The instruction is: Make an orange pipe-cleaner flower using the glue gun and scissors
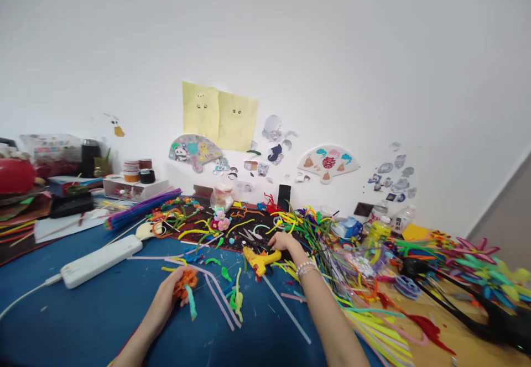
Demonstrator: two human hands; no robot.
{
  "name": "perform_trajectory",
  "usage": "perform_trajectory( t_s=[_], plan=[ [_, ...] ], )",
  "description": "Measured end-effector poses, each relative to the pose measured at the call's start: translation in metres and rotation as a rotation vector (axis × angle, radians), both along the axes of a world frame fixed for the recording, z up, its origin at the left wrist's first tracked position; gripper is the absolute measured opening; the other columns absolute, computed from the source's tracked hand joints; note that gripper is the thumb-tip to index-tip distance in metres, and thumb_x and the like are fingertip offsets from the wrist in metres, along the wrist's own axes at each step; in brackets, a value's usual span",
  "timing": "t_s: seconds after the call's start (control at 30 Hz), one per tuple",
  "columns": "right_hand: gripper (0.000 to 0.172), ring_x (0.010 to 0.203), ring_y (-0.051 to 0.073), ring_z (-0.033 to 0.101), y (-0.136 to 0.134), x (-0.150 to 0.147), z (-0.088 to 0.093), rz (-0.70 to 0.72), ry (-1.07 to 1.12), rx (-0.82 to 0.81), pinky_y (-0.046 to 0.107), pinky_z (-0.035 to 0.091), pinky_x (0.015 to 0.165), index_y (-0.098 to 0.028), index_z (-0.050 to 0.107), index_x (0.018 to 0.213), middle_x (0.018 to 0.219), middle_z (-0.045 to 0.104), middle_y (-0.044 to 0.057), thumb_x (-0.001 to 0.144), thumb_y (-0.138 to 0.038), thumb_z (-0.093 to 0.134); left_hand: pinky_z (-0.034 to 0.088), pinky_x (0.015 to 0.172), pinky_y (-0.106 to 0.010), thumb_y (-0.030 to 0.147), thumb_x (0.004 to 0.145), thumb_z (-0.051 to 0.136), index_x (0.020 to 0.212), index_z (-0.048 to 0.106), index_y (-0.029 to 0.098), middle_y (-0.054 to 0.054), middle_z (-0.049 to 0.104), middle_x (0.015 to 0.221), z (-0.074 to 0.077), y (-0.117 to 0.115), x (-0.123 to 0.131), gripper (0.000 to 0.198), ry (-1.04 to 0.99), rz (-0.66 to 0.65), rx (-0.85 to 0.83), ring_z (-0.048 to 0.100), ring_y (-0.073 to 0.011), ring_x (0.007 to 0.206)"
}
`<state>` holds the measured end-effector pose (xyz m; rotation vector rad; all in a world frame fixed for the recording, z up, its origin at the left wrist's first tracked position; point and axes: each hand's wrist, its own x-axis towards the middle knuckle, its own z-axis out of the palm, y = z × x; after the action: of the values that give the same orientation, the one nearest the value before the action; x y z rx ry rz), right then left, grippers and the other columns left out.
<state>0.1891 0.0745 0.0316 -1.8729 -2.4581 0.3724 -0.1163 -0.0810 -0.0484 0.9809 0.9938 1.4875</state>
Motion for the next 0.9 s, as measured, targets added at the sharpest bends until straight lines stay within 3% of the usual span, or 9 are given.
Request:
perform_trajectory(
  t_s=[0.17, 0.33, 0.53, 0.63, 0.73, 0.83, 0.9],
  plan=[
    [0.028, 0.094, 0.019, 0.058, 0.025, -0.005, -0.008, 0.002, -0.017, -0.112, 0.038, 0.05, 0.079, -0.016, 0.053, 0.112, 0.113, 0.056, 0.007, 0.088, -0.03, 0.051, 0.03, 0.034, -0.02, 0.051, 0.077, 0.05, 0.085, 0.057, 0.013, 0.003, 0.053, 0.04, -0.008, 0.005, -0.002, 0.039, 0.024, -0.041, -0.004, 0.045, -0.0117, 0.034],
    [0.029, 0.095, 0.019, 0.057, 0.037, 0.006, 0.004, -0.066, 0.138, 0.058, 0.04, 0.049, 0.08, -0.016, 0.052, 0.113, 0.114, 0.055, 0.008, 0.088, -0.03, 0.052, 0.03, 0.035, -0.019, 0.049, 0.08, 0.047, 0.088, 0.056, 0.014, 0.003, 0.055, 0.046, -0.012, 0.008, -0.003, 0.037, 0.001, -0.062, -0.009, 0.045, -0.0104, 0.035],
    [0.029, 0.087, 0.017, 0.06, 0.031, 0.036, 0.021, -0.207, 0.512, 0.267, 0.036, 0.051, 0.075, -0.015, 0.051, 0.113, 0.107, 0.057, 0.007, 0.088, -0.028, 0.052, 0.031, 0.037, -0.02, 0.046, 0.08, 0.049, 0.092, 0.055, 0.015, 0.002, 0.058, 0.052, -0.008, 0.006, -0.005, 0.034, -0.035, -0.071, -0.029, 0.045, -0.0104, 0.037],
    [0.025, 0.067, 0.014, 0.061, 0.017, 0.046, 0.024, -0.262, 0.764, 0.354, 0.031, 0.052, 0.061, -0.015, 0.044, 0.111, 0.09, 0.06, 0.005, 0.089, -0.026, 0.045, 0.034, 0.041, -0.022, 0.045, 0.078, 0.053, 0.095, 0.057, 0.015, -0.001, 0.062, 0.067, 0.007, 0.001, 0.004, 0.035, -0.107, -0.084, -0.018, 0.05, -0.011, 0.044],
    [0.02, 0.055, 0.016, 0.061, -0.005, 0.044, 0.022, -0.273, 1.021, 0.4, 0.03, 0.05, 0.048, -0.021, 0.032, 0.105, 0.077, 0.059, 0.001, 0.087, -0.028, 0.039, 0.034, 0.043, -0.022, 0.048, 0.078, 0.051, 0.096, 0.06, 0.014, -0.001, 0.06, 0.066, 0.031, 0.0, 0.03, 0.04, -0.111, -0.184, 0.049, 0.05, -0.0116, 0.048],
    [0.022, 0.051, 0.017, 0.06, -0.036, 0.032, 0.013, -0.234, 1.228, 0.364, 0.03, 0.049, 0.043, -0.025, 0.028, 0.095, 0.066, 0.056, -0.005, 0.082, -0.034, 0.043, 0.037, 0.048, -0.023, 0.046, 0.08, 0.048, 0.106, 0.058, 0.015, -0.002, 0.062, 0.074, 0.06, 0.013, 0.067, 0.041, 0.003, -0.289, 0.138, 0.053, -0.0131, 0.053],
    [0.026, 0.051, 0.018, 0.061, -0.058, 0.022, 0.005, -0.204, 1.33, 0.333, 0.029, 0.047, 0.042, -0.026, 0.028, 0.09, 0.064, 0.056, -0.005, 0.078, -0.038, 0.048, 0.038, 0.05, -0.024, 0.046, 0.079, 0.048, 0.1, 0.061, 0.016, -0.003, 0.064, 0.08, 0.078, 0.031, 0.092, 0.039, 0.11, -0.271, 0.148, 0.053, -0.0136, 0.055]
  ],
)
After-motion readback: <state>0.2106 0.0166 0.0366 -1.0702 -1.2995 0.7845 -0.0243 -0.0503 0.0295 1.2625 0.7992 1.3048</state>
